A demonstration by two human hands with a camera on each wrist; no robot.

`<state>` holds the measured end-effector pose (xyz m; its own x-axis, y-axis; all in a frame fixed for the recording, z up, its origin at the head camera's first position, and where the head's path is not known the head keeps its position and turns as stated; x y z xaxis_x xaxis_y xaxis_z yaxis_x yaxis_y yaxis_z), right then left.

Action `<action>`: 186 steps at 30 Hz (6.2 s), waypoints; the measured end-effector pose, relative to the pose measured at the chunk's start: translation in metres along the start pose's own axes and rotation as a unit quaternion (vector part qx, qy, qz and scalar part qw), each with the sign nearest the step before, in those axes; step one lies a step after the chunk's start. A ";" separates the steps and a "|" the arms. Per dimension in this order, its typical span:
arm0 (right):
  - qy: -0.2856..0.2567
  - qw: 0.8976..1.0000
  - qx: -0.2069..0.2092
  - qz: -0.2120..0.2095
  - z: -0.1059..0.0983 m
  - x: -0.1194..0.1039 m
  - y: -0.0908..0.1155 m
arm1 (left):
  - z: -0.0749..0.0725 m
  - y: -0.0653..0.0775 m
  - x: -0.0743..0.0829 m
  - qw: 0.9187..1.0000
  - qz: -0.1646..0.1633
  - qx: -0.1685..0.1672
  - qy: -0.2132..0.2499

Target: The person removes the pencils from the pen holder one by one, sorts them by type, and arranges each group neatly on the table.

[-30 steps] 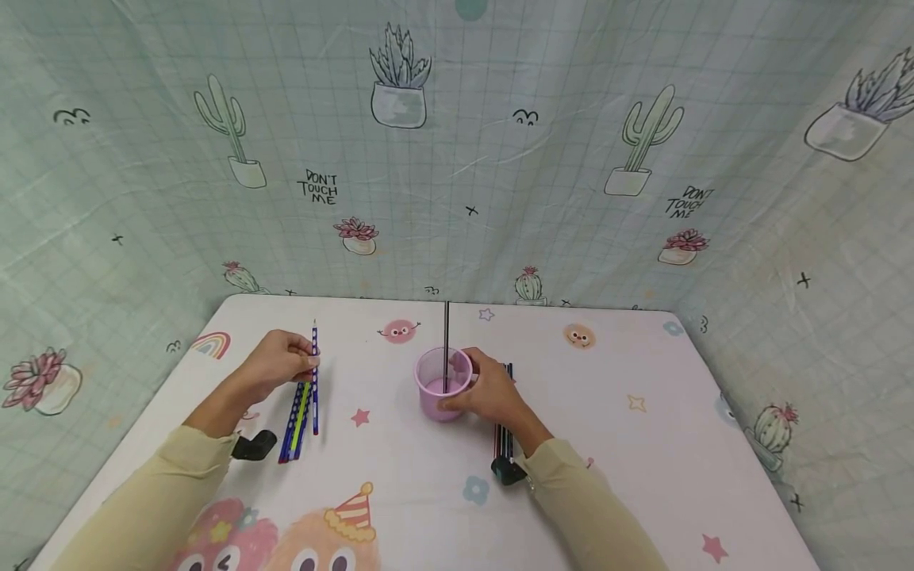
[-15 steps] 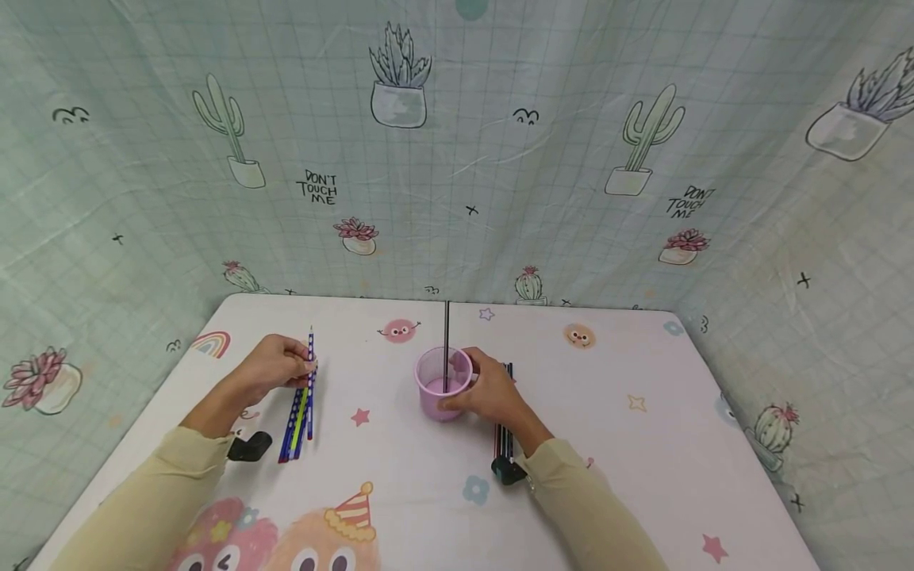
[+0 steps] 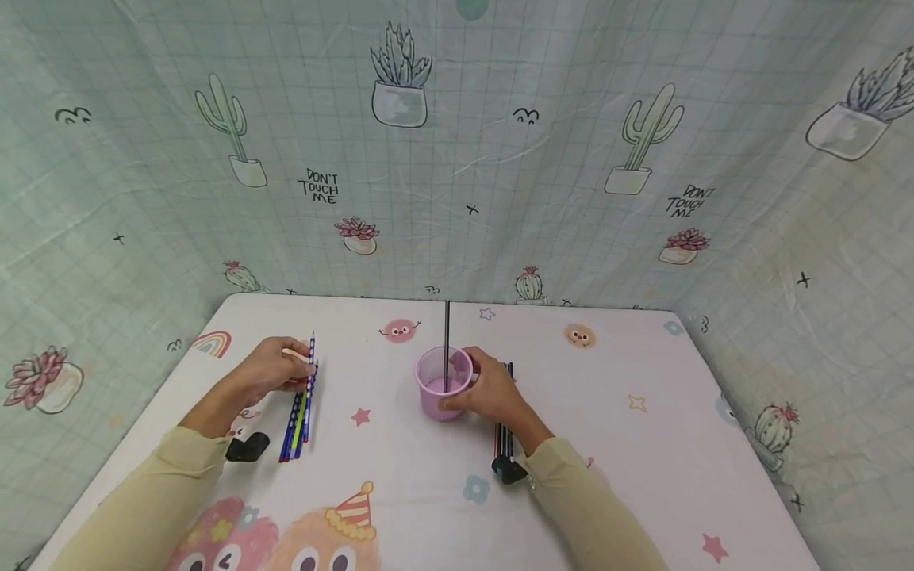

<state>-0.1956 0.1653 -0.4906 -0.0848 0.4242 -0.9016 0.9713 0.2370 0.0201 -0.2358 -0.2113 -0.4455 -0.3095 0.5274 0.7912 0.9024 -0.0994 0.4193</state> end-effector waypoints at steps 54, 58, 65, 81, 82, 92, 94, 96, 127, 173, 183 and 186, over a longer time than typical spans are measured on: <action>0.008 1.000 0.004 0.007 0.001 -0.003 0.002 | 0.006 -0.010 -0.029 0.997 -0.053 0.057 -0.026; 0.009 1.000 0.005 0.005 0.001 -0.002 0.002 | 0.006 -0.011 -0.029 0.997 -0.060 0.050 -0.028; 0.006 1.000 0.008 0.008 0.002 -0.003 0.002 | 0.005 -0.011 -0.028 0.997 -0.068 0.041 -0.025; 0.010 1.000 0.014 0.022 0.003 -0.002 0.003 | 0.002 -0.018 -0.030 0.995 -0.060 0.045 -0.061; 0.009 1.000 0.013 0.021 0.003 -0.002 0.003 | 0.002 -0.017 -0.030 0.995 -0.057 0.048 -0.061; 0.013 1.000 0.011 0.014 0.002 -0.001 0.002 | 0.016 -0.016 -0.026 0.999 0.027 0.038 -0.001; 0.012 1.000 0.010 0.014 0.002 -0.001 0.002 | 0.021 -0.016 -0.024 0.999 0.040 0.032 0.010; 0.010 1.000 0.009 0.013 0.002 -0.002 0.002 | 0.027 -0.015 -0.021 0.998 0.054 0.027 0.020; 0.005 1.000 0.008 0.006 0.002 0.000 0.003 | 0.096 -0.006 0.008 0.980 0.170 -0.076 0.068; 0.023 0.999 0.014 -0.019 0.001 0.002 0.004 | 0.162 -0.018 0.042 0.944 0.299 -0.117 0.072; 0.004 1.000 -0.016 -0.009 0.000 -0.001 0.004 | 0.162 -0.019 0.038 0.953 0.289 -0.088 0.034; -0.031 0.999 -0.042 -0.009 -0.008 -0.004 0.004 | 0.162 -0.019 0.038 0.952 0.290 -0.092 0.034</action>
<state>-0.1932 0.1721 -0.4835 -0.0863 0.3655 -0.9268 0.9474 0.3179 0.0371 -0.2161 -0.0526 -0.4958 0.2006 0.2842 0.9375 0.8619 -0.5061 -0.0310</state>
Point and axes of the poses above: each hand's wrist, its own y-axis away from the middle knuckle, its own z-axis out of the palm, x = y × z, the point moved 1 cm from there along -y, towards the middle knuckle, and after that the axes turned 2 degrees about -y, right-handed, at the moved point
